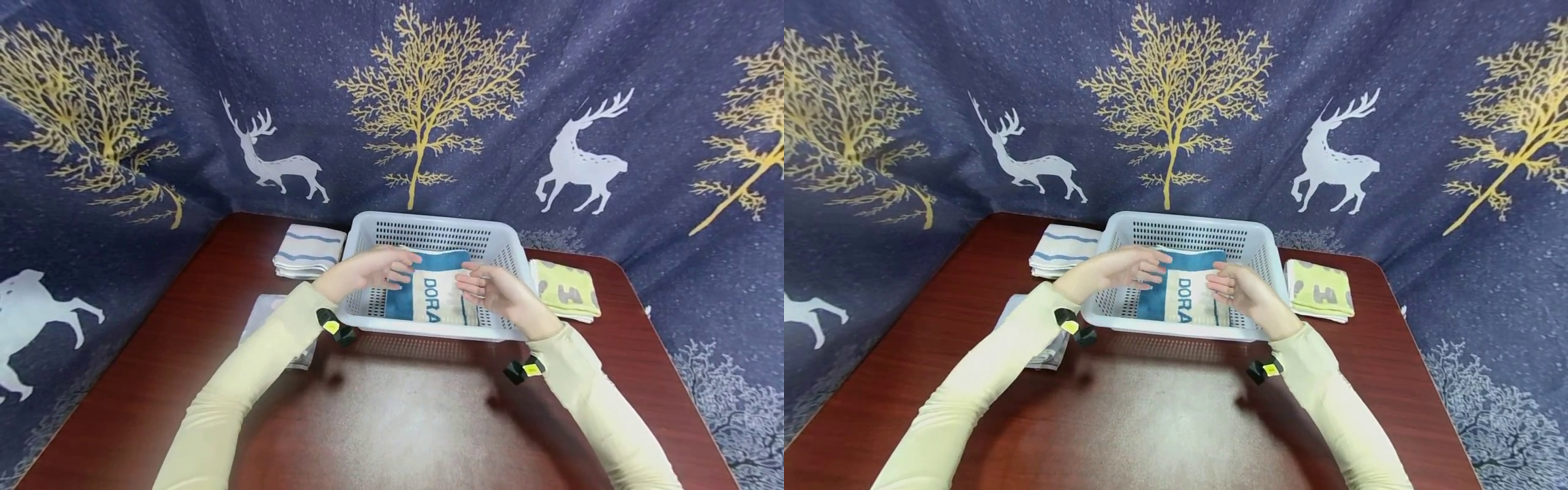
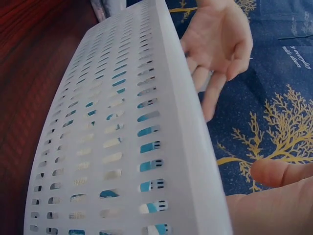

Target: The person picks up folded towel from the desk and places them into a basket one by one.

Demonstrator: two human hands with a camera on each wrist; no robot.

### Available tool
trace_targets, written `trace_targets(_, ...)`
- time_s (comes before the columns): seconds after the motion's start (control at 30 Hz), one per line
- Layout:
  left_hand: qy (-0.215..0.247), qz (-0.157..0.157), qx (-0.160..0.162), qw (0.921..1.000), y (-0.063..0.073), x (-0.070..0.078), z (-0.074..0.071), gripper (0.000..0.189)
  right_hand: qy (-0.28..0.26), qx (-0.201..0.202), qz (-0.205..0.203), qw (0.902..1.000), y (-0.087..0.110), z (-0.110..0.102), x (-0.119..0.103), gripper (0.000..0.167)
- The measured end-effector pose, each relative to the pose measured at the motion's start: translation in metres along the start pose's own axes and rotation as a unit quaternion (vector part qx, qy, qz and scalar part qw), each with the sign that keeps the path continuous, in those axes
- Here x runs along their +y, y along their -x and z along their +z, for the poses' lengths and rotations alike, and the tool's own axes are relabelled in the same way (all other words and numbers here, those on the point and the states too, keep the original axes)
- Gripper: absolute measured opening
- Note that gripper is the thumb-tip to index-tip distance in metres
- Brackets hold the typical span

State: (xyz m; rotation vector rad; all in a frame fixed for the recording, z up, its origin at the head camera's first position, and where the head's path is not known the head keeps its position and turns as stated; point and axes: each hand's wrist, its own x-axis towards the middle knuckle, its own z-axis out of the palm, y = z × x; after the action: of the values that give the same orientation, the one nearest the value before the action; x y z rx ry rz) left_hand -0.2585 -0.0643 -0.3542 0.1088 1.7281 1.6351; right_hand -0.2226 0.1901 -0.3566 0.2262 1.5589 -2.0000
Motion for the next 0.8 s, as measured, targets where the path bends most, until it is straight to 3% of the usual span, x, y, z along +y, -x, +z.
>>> trace_targets(0.17, -0.031, 0.026, -0.052, 0.9979, 0.010, -0.004, 0.005, 0.044, -0.012, -0.026, -0.026, 0.9993, 0.002, -0.003, 0.003, 0.024)
trace_targets(0.43, -0.103, 0.046, -0.046, 0.9925, 0.025, -0.014, 0.010, 0.041, -0.045, -0.040, -0.068, 0.9959, 0.009, -0.006, 0.010, 0.033)
trace_targets(0.6, -0.170, 0.075, -0.035, 0.9819, 0.029, -0.021, 0.014, 0.040, -0.068, -0.044, -0.098, 0.9919, 0.015, -0.010, 0.010, 0.037)
trace_targets(0.8, -0.255, 0.115, -0.020, 0.9599, 0.038, -0.032, 0.020, 0.036, -0.087, -0.046, -0.138, 0.9855, 0.022, -0.013, 0.007, 0.038)
